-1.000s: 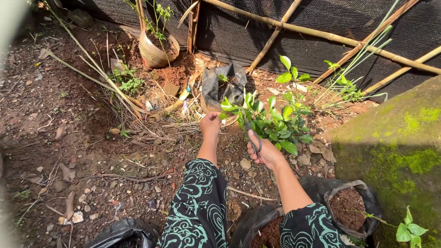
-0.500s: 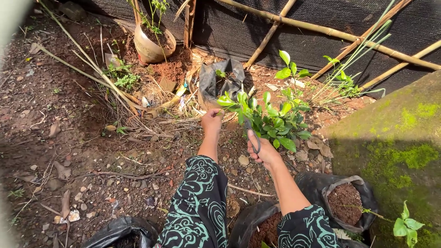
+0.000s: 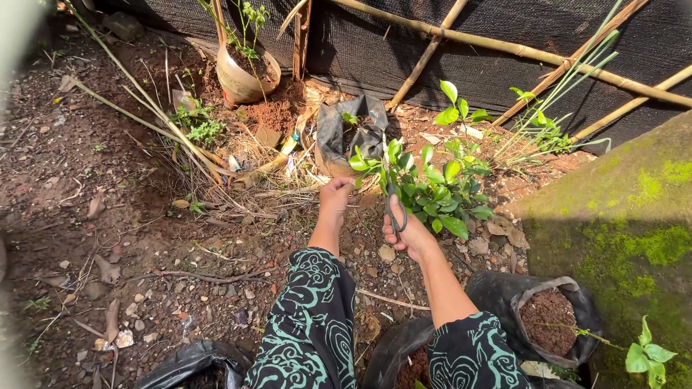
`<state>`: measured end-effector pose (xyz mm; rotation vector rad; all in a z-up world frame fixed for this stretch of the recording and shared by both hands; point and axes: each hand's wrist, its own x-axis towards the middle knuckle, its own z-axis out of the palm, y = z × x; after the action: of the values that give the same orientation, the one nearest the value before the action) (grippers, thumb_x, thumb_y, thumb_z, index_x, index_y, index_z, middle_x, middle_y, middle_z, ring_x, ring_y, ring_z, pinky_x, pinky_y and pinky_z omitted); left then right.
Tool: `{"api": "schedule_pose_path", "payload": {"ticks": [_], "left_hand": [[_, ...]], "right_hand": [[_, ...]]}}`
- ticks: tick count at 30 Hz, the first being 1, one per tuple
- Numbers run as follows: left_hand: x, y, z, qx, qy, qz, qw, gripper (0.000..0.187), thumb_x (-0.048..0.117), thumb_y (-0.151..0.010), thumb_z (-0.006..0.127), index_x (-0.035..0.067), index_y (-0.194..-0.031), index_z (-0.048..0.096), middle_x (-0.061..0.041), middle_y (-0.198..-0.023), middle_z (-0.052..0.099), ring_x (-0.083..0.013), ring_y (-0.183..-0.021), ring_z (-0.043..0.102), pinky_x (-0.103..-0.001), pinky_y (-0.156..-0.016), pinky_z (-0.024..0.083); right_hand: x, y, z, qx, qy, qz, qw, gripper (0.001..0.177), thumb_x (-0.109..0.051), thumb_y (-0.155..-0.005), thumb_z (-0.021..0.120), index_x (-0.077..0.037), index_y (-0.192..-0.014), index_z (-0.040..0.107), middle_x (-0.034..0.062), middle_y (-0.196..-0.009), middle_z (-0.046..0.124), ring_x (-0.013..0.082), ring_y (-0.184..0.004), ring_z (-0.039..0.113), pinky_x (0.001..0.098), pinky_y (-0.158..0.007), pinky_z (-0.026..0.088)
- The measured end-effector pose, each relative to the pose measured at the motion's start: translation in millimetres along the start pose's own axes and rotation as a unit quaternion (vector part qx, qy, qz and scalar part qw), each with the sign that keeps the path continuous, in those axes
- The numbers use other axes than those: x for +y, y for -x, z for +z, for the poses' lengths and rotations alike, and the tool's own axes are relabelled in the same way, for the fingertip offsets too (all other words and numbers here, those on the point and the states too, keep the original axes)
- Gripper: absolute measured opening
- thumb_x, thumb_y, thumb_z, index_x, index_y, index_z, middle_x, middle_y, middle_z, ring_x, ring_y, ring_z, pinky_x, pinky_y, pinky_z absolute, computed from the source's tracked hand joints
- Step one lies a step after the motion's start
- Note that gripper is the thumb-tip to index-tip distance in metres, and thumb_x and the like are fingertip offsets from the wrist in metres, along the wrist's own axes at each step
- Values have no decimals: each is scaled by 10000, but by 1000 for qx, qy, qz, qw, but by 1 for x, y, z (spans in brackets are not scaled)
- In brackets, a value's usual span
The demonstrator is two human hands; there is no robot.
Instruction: Pruning small plants in polybags using scissors and clearing surrounding weeds with a knife.
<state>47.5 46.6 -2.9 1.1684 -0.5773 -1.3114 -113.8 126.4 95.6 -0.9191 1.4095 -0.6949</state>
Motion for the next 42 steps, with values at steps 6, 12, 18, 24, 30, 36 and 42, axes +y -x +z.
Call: {"api": "schedule_pose_path", "payload": {"ticks": [6, 12, 18, 24, 30, 36, 42], "left_hand": [[-2, -5, 1, 3, -4, -5, 1000, 132, 136, -832, 732, 66, -941, 758, -53, -901, 677, -116, -836, 649, -241, -661, 616], [-15, -4, 7, -43, 7, -19, 999, 123, 104, -814, 705, 48, -915, 745, -72, -848, 701, -118, -779, 681, -241, -663, 623], [-7, 4, 5, -58, 19, -30, 998, 117, 107, -793, 704, 56, -893, 740, -81, -819, 724, -124, -773, 703, -272, -689, 638], [-12, -1, 5, -80, 43, -32, 995, 117, 88, -812, 727, 52, -922, 742, -66, -827, 699, -124, -772, 687, -311, -712, 651], [4, 18, 11, -151, 48, -58, 986, 105, 107, -791, 737, 74, -888, 717, -55, -790, 707, -125, -776, 703, -328, -768, 646], [-6, 8, 2, -141, 62, -64, 986, 116, 87, -800, 738, 67, -915, 731, -78, -826, 745, -145, -786, 731, -380, -777, 651], [-21, -12, -13, 20, 61, -60, 996, 154, 63, -770, 743, 64, -921, 713, -112, -759, 730, -180, -731, 740, -342, -684, 653]], "right_hand": [[18, -14, -8, 17, 1, -22, 1000, 663, -720, -954, 576, -65, -854, 554, 25, -631, 472, 95, -444, 486, 177, -307, 343], [-4, 7, 0, -22, 0, -1, 1000, 762, -846, -908, 451, -89, -913, 539, 29, -726, 503, 134, -587, 560, 210, -421, 397], [10, -9, -4, 9, -7, -29, 1000, 699, -785, -941, 503, -94, -845, 537, -1, -641, 455, 88, -471, 496, 164, -324, 340], [14, -8, -9, 26, -10, -38, 999, 696, -764, -935, 547, -72, -871, 562, 42, -651, 511, 118, -491, 538, 189, -335, 381], [-5, 1, -1, -23, -19, -7, 1000, 825, -914, -867, 359, -107, -920, 520, 18, -755, 490, 131, -610, 572, 200, -438, 402], [8, -13, -12, 31, -19, -62, 997, 690, -774, -953, 504, -97, -826, 530, 11, -649, 449, 88, -448, 485, 156, -305, 339], [4, -1, -19, 36, -73, -79, 994, 656, -702, -976, 539, -75, -787, 560, 35, -609, 478, 103, -428, 506, 158, -290, 359]]}}
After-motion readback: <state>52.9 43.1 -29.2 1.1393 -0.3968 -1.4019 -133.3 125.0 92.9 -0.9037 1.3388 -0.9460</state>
